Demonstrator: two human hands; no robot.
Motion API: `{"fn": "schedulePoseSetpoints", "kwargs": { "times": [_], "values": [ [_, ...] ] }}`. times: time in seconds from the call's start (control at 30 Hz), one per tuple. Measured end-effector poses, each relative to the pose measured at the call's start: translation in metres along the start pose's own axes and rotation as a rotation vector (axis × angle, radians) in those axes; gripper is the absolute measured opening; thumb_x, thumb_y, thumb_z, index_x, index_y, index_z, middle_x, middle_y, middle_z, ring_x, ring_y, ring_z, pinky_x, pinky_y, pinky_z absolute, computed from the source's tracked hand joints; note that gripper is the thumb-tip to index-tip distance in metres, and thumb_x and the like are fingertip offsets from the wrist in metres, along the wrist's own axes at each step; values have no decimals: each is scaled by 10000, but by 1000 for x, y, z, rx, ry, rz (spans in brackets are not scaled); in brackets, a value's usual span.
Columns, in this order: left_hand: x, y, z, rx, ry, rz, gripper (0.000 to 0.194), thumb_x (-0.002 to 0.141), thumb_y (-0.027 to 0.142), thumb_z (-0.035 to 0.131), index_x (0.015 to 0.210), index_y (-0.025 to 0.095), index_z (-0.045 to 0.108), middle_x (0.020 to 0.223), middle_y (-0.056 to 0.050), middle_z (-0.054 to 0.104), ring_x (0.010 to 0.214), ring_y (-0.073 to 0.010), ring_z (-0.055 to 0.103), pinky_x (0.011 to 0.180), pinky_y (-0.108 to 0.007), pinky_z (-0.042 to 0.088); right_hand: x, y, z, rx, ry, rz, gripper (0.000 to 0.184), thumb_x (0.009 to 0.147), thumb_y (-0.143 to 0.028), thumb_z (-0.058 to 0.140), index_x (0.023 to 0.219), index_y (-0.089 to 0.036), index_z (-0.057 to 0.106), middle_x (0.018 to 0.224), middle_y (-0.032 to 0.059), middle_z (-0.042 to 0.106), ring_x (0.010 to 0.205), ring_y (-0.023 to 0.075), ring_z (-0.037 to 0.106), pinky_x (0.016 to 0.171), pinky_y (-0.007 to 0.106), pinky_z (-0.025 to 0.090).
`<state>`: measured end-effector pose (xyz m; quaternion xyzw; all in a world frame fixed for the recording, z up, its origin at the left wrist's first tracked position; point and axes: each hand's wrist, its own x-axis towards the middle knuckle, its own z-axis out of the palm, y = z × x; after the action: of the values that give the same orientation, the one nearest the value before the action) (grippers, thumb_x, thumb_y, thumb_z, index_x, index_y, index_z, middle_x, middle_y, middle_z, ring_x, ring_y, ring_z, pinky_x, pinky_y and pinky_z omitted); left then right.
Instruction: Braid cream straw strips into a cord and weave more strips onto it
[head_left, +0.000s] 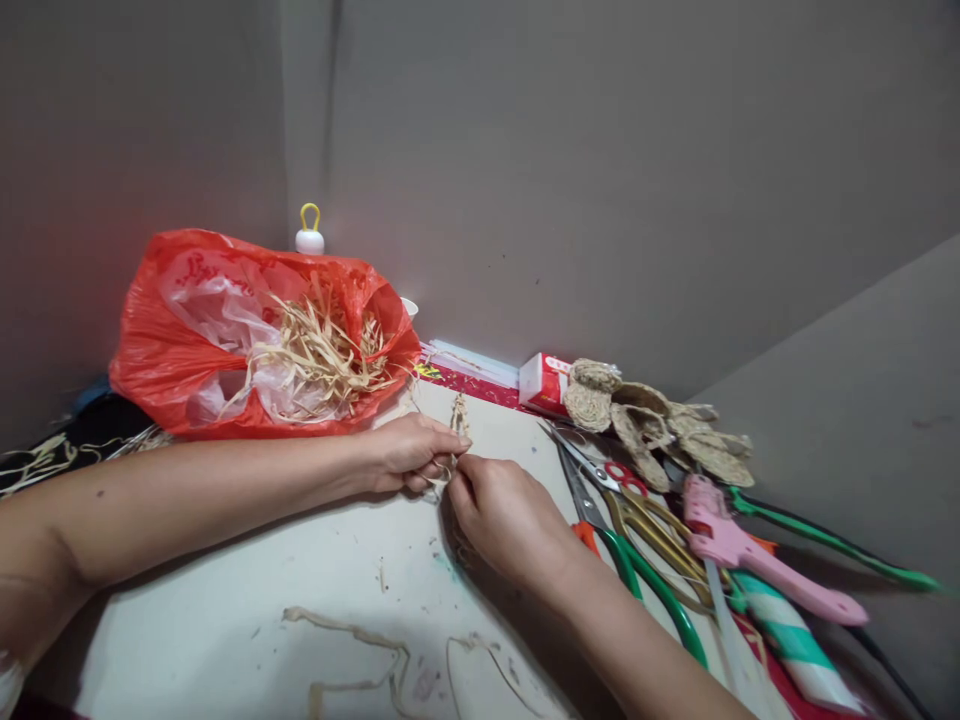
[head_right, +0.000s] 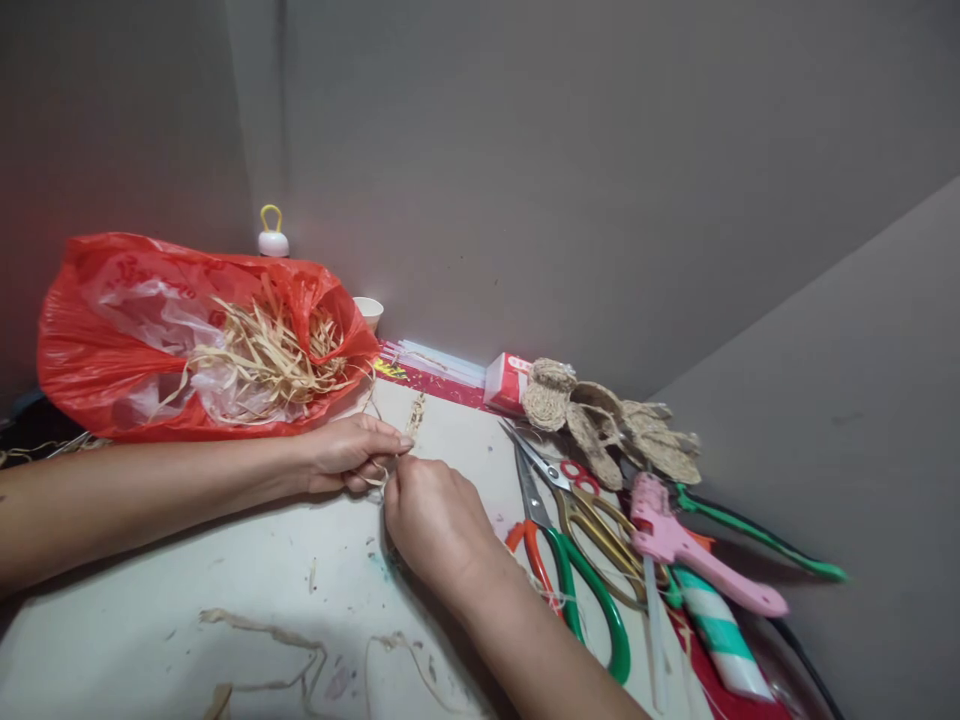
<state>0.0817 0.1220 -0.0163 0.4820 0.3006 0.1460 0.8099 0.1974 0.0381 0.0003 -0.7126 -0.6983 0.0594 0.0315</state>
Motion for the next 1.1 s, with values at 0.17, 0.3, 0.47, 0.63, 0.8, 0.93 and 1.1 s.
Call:
{"fn": "schedulePoseSetpoints", "kwargs": {
  "times": [0.17, 0.3, 0.47, 0.63, 0.8, 0.93, 1.1],
  "values": [
    [0, -4, 0, 77, 69, 35, 177, 742, 209, 587, 596, 157, 501, 380, 92, 295, 329, -34, 182, 354, -193, 93, -12, -19, -10, -65, -63, -43, 288, 859, -162, 357, 836, -139, 644, 753, 133, 706, 646, 218, 638, 535, 295, 275],
    [-1, -1, -2, 70, 56, 25, 168, 741, 232, 586, 606, 144, 537, 370, 98, 278, 327, -29, 158, 365, -204, 78, -41, -41, -34, -1, -348, -177, 217, 821, -180, 449, 725, -163, 643, 616, 55, 645, 518, 142, 545, 456, 257, 242],
    [-2, 4, -5, 91, 56, 52, 217, 689, 302, 664, 615, 144, 535, 371, 102, 289, 327, -28, 177, 374, -215, 72, -51, -21, -63, 509, -640, -356, 144, 772, -281, 604, 649, -209, 624, 567, -21, 598, 496, 101, 490, 434, 201, 299],
    [-1, 3, -7, 122, 27, 56, 236, 678, 342, 665, 633, 146, 542, 378, 102, 303, 330, -31, 188, 370, -216, 92, 2, 30, -41, 767, 235, 108, 310, 838, -407, 496, 624, -183, 514, 542, 6, 549, 515, 126, 507, 503, 238, 402],
    [-1, 1, -6, 209, 10, 121, 261, 669, 373, 662, 625, 146, 543, 399, 93, 355, 333, -33, 213, 357, -217, 112, 26, 34, -4, 1177, -185, 200, 319, 821, -474, 503, 759, -164, 544, 635, 30, 596, 522, 125, 546, 454, 223, 417],
    [-3, 2, -3, 263, -13, 139, 296, 664, 389, 665, 587, 149, 509, 409, 91, 355, 340, -26, 197, 357, -218, 101, 24, 26, 6, 1260, -329, 162, 377, 798, -494, 510, 607, -179, 432, 433, -82, 352, 349, 34, 220, 341, 172, 141],
    [-3, 2, -3, 254, -35, 124, 277, 643, 371, 683, 625, 156, 508, 419, 113, 282, 349, -26, 188, 361, -206, 105, 29, 35, 3, 1221, -370, 192, 372, 740, -490, 568, 596, -182, 419, 448, -109, 265, 385, 29, 129, 359, 189, 67]
  ]
}}
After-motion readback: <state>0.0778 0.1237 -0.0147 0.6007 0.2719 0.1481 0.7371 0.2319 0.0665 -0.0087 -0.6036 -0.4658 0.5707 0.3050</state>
